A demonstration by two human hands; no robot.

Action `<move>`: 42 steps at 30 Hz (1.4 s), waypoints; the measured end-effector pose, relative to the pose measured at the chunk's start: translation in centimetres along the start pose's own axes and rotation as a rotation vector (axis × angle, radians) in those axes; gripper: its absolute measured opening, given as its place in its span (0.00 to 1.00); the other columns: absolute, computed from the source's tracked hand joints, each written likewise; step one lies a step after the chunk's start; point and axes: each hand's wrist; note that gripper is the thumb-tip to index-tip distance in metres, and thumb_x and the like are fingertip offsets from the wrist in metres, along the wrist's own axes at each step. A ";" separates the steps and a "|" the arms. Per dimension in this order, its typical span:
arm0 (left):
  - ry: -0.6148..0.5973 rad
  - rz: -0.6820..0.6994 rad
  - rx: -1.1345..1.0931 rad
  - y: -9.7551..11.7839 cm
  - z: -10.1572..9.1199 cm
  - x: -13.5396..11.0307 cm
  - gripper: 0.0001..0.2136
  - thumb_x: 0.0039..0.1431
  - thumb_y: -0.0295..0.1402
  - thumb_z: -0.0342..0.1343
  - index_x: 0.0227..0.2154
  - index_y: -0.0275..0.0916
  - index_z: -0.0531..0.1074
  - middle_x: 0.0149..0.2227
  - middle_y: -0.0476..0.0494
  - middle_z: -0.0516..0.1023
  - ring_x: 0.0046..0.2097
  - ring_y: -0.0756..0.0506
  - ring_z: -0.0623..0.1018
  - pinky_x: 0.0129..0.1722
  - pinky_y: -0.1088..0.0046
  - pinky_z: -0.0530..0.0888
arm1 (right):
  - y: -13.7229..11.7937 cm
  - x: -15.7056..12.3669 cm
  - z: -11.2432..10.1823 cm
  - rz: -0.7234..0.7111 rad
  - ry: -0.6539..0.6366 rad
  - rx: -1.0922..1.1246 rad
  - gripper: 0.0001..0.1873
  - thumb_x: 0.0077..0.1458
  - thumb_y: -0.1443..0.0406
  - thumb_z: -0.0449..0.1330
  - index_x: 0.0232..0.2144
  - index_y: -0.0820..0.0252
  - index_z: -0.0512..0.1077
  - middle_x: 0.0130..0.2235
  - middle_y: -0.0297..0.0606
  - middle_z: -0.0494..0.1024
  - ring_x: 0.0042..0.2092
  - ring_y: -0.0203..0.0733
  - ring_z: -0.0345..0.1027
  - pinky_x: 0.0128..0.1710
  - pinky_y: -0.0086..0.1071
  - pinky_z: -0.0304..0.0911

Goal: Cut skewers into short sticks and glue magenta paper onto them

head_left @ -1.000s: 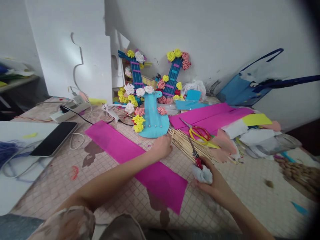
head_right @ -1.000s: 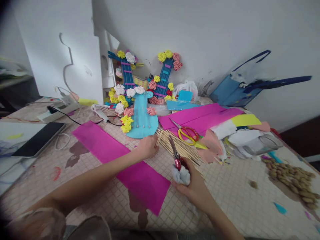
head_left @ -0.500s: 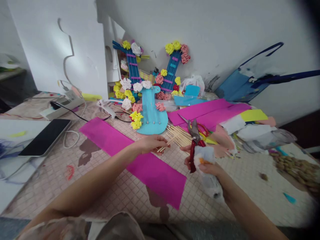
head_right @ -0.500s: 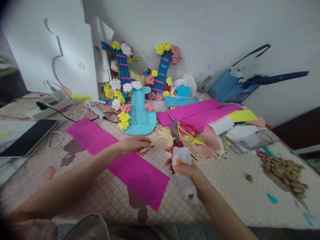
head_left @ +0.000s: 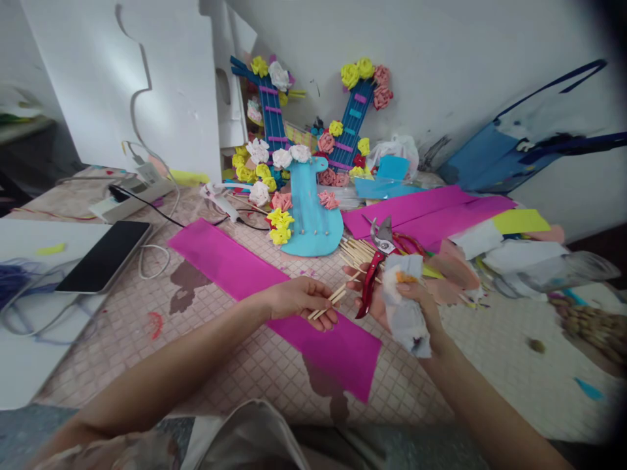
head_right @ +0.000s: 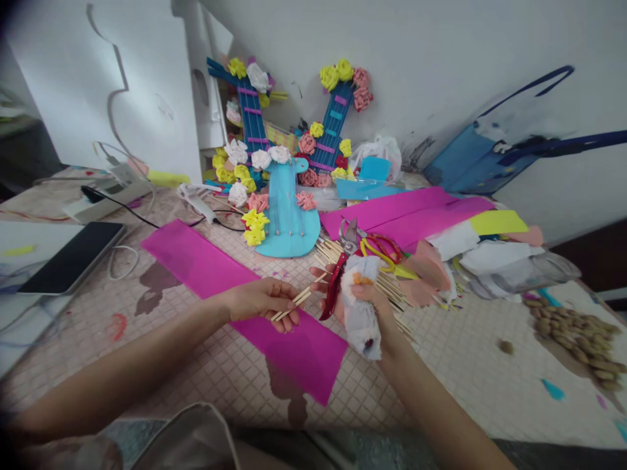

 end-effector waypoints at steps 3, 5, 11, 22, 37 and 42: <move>0.016 0.030 -0.012 -0.2 0.0 -0.2 0.14 0.49 0.37 0.65 0.33 0.32 0.72 0.30 0.43 0.79 0.28 0.51 0.78 0.31 0.75 0.73 | 0.0 -0.1 0.1 -0.001 -0.009 0.007 0.24 0.41 0.56 0.55 0.44 0.52 0.70 0.38 0.45 0.77 0.40 0.52 0.71 0.28 0.40 0.66; 0.017 0.037 -0.028 -0.3 -0.1 -0.3 0.14 0.49 0.37 0.65 0.32 0.32 0.71 0.31 0.43 0.79 0.28 0.51 0.78 0.32 0.74 0.73 | -0.1 -0.2 0.0 -0.010 0.005 -0.013 0.26 0.41 0.56 0.55 0.45 0.53 0.70 0.38 0.46 0.77 0.40 0.53 0.71 0.27 0.40 0.66; -0.024 0.027 -0.053 -0.6 -0.4 -0.5 0.13 0.51 0.36 0.64 0.35 0.33 0.71 0.30 0.44 0.78 0.28 0.52 0.76 0.30 0.76 0.71 | -0.2 0.0 -1.0 0.019 0.041 -0.068 0.28 0.39 0.53 0.55 0.46 0.51 0.69 0.34 0.45 0.77 0.36 0.52 0.71 0.27 0.41 0.65; -0.015 -0.005 -0.004 -0.9 -1.4 -0.8 0.13 0.52 0.32 0.63 0.40 0.33 0.74 0.28 0.50 0.73 0.27 0.56 0.72 0.27 0.81 0.68 | -1.7 0.4 -2.2 0.021 -0.077 0.048 0.20 0.40 0.55 0.56 0.39 0.51 0.70 0.32 0.43 0.76 0.34 0.49 0.70 0.30 0.41 0.66; -0.138 0.038 -0.245 -0.8 -2.1 -0.7 0.13 0.56 0.33 0.60 0.42 0.31 0.71 0.43 0.32 0.79 0.43 0.42 0.80 0.44 0.67 0.74 | -3.0 -0.2 -0.8 0.202 -0.116 -0.119 0.26 0.36 0.50 0.55 0.38 0.55 0.71 0.35 0.44 0.74 0.30 0.42 0.64 0.32 0.38 0.62; -0.213 -0.007 -0.197 -0.6 -1.2 -1.1 0.14 0.56 0.35 0.60 0.42 0.31 0.72 0.41 0.33 0.80 0.41 0.43 0.80 0.43 0.65 0.74 | -2.6 0.2 -0.7 0.204 -0.057 -0.082 0.24 0.42 0.52 0.51 0.39 0.56 0.71 0.35 0.46 0.75 0.33 0.45 0.69 0.34 0.39 0.64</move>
Point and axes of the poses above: each hand's wrist, its own x-axis towards the middle knuckle, its own z-axis out of the palm, y = z × x
